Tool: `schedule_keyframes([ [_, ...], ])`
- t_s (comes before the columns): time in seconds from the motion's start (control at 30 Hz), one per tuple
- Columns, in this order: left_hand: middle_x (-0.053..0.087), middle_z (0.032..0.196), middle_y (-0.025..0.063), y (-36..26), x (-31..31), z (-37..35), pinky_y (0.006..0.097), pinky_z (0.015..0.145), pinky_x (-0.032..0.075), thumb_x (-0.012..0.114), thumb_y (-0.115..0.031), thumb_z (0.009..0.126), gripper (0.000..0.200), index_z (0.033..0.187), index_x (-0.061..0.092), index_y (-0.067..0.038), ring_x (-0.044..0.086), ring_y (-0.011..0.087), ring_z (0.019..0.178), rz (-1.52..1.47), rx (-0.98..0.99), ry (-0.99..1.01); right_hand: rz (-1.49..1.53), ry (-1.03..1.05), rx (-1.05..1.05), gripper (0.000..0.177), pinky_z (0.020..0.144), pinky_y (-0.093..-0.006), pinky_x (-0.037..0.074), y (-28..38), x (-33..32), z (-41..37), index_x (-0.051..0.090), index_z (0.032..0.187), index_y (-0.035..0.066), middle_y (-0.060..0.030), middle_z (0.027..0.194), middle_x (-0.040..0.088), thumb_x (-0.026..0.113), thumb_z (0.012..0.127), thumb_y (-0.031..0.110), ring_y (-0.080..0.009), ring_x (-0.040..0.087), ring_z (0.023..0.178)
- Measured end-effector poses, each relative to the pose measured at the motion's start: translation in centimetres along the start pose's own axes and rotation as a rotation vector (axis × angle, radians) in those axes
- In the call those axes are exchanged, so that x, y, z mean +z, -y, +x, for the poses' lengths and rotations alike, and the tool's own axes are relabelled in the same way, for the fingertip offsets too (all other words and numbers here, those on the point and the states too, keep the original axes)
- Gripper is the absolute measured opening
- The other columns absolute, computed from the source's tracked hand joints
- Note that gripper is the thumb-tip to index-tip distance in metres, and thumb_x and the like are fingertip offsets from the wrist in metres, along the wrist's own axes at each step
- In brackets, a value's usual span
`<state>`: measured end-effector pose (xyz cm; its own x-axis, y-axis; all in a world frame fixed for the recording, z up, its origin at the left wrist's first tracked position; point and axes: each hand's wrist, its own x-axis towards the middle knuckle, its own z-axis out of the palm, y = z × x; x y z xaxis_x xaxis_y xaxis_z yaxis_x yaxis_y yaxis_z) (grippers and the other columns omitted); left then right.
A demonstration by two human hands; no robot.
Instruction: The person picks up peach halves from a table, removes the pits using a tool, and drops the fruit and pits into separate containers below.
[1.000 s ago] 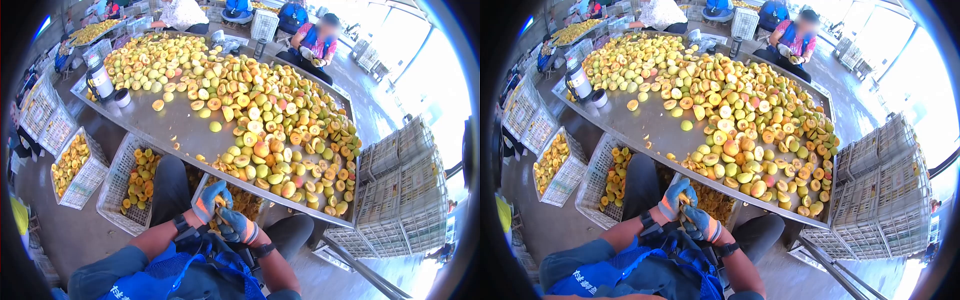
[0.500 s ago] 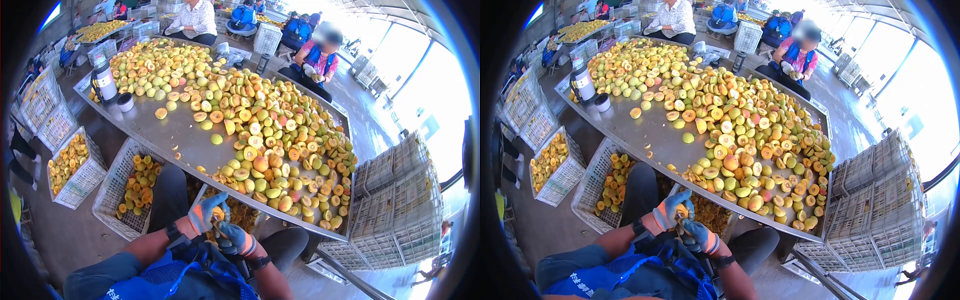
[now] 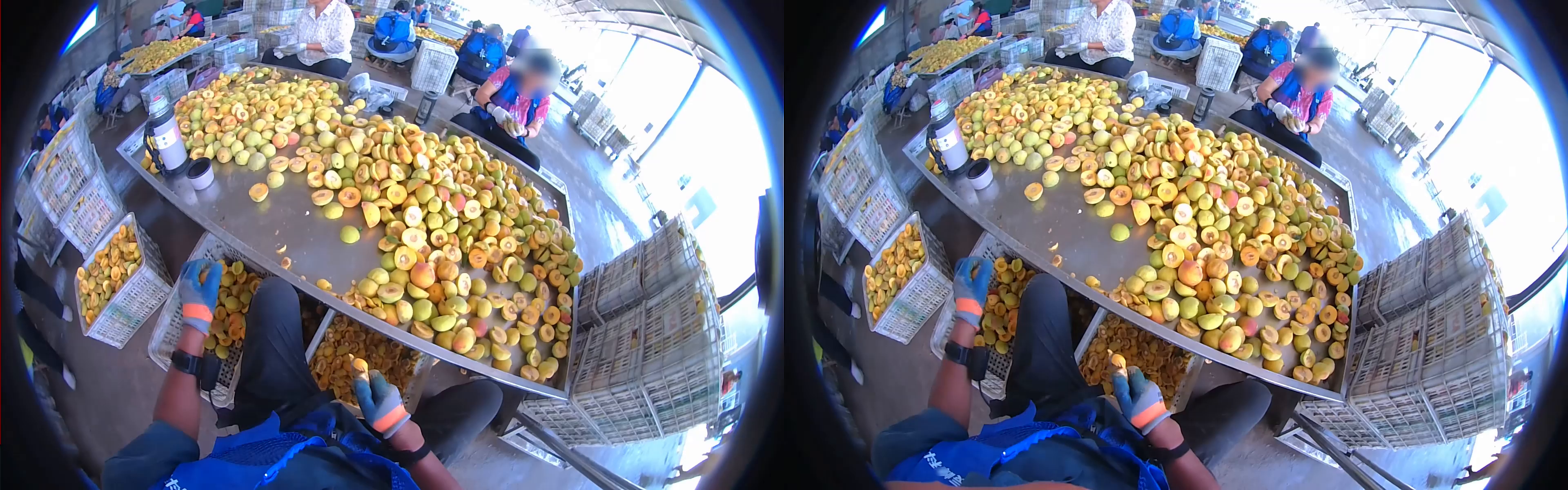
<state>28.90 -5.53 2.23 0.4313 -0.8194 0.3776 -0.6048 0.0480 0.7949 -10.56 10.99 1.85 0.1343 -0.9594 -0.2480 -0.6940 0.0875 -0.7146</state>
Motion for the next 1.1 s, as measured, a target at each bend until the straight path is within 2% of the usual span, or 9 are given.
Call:
schedule_keyframes([
  [0.1, 0.067, 0.093, 0.013, -0.9, -1.7, 0.7, 0.0385, 0.084, 0.053, 0.074, -0.02, 0.09, 0.021, 0.102, 0.068, -0.004, 0.066, 0.0308, 0.093, 0.483, 0.494, -0.019, -0.231, 0.047, 0.205, 0.056, 0.083, -0.0563, 0.053, -3.3, 2.2, 1.0, 0.067, 0.11, 0.005, -0.0302, 0.092, 0.07, 0.043, 0.101, 0.055, -0.05, 0.067, 0.092],
  [0.2, 0.07, 0.099, 0.0149, -6.2, 3.1, -0.9, 0.039, 0.083, 0.054, 0.076, -0.015, 0.087, 0.019, 0.101, 0.07, -0.003, 0.068, 0.033, 0.091, 0.014, 0.323, 0.292, -0.194, -0.077, 0.148, 0.045, 0.069, -0.0567, 0.053, -3.4, 2.6, 0.9, 0.065, 0.096, 0.005, -0.0286, 0.079, 0.068, 0.053, 0.1, 0.047, -0.0495, 0.066, 0.076],
  [0.3, 0.07, 0.101, 0.0149, -11.6, 9.7, -3.3, 0.0371, 0.086, 0.053, 0.072, -0.016, 0.089, 0.017, 0.1, 0.072, -0.003, 0.068, 0.0305, 0.096, -0.071, 0.389, 0.582, -0.135, 0.033, 0.216, 0.051, 0.078, -0.0569, 0.053, -2.0, 1.3, 0.8, 0.063, 0.107, 0.001, -0.0313, 0.09, 0.069, 0.047, 0.102, 0.049, -0.0502, 0.066, 0.088],
  [0.53, 0.058, 0.138, 0.0223, -13.7, 25.0, -6.4, 0.047, 0.106, 0.047, 0.075, -0.035, 0.085, 0.059, 0.134, 0.058, -0.007, 0.057, 0.0408, 0.125, 0.262, 0.337, 0.948, 0.097, -0.148, 0.118, 0.043, 0.072, -0.0582, 0.052, -5.4, 2.2, -1.2, 0.064, 0.108, 0.002, -0.0331, 0.086, 0.066, 0.054, 0.101, 0.044, -0.0524, 0.065, 0.085],
  [0.8, 0.07, 0.112, 0.0226, -16.1, 24.0, -5.6, 0.0476, 0.09, 0.054, 0.078, -0.032, 0.078, 0.064, 0.131, 0.053, -0.005, 0.068, 0.0409, 0.102, 0.385, 0.206, 0.998, 0.248, -0.219, 0.112, 0.041, 0.071, -0.0573, 0.05, -4.8, 1.2, -1.3, 0.063, 0.104, 0.0, -0.0341, 0.088, 0.066, 0.055, 0.102, 0.041, -0.0534, 0.063, 0.089],
  [0.9, 0.072, 0.107, 0.0169, -12.2, 24.6, -5.8, 0.0463, 0.087, 0.054, 0.079, -0.033, 0.079, 0.061, 0.127, 0.055, -0.004, 0.07, 0.0354, 0.1, 0.084, 0.198, 0.743, 0.308, -0.302, 0.024, 0.035, 0.069, -0.0529, 0.05, -5.0, 0.9, -0.8, 0.062, 0.104, -0.001, -0.0319, 0.086, 0.065, 0.058, 0.102, 0.033, -0.0514, 0.063, 0.087],
  [0.97, 0.07, 0.108, 0.0097, -9.0, 25.1, -4.9, 0.0394, 0.082, 0.056, 0.069, -0.031, 0.088, 0.047, 0.126, 0.059, -0.004, 0.068, 0.0223, 0.097, -0.51, 0.013, 0.803, 0.34, -0.357, 0.003, 0.03, 0.064, -0.0478, 0.05, -6.1, 1.7, -0.4, 0.061, 0.103, -0.001, -0.0258, 0.079, 0.067, 0.057, 0.103, 0.028, -0.046, 0.067, 0.075],
  [1.03, 0.068, 0.11, 0.0097, -11.8, 21.3, -6.2, 0.0347, 0.076, 0.055, 0.057, -0.027, 0.096, 0.039, 0.127, 0.062, -0.005, 0.064, 0.0172, 0.094, -1.178, -0.681, 0.74, 0.669, -0.298, 0.006, 0.021, 0.056, -0.0366, 0.046, -5.7, 1.3, 0.1, 0.061, 0.1, 0.0, -0.0098, 0.069, 0.06, 0.057, 0.104, 0.02, -0.022, 0.058, 0.059],
  [1.1, 0.068, 0.107, 0.0102, -13.6, 17.8, -8.0, 0.035, 0.072, 0.054, 0.054, -0.028, 0.096, 0.041, 0.127, 0.062, -0.003, 0.065, 0.0214, 0.093, -1.44, -0.596, 0.815, 0.954, -0.265, 0.063, 0.018, 0.054, -0.0287, 0.042, -3.2, -0.1, 0.8, 0.06, 0.097, 0.0, -0.0006, 0.069, 0.051, 0.056, 0.104, 0.015, -0.0082, 0.046, 0.063],
])
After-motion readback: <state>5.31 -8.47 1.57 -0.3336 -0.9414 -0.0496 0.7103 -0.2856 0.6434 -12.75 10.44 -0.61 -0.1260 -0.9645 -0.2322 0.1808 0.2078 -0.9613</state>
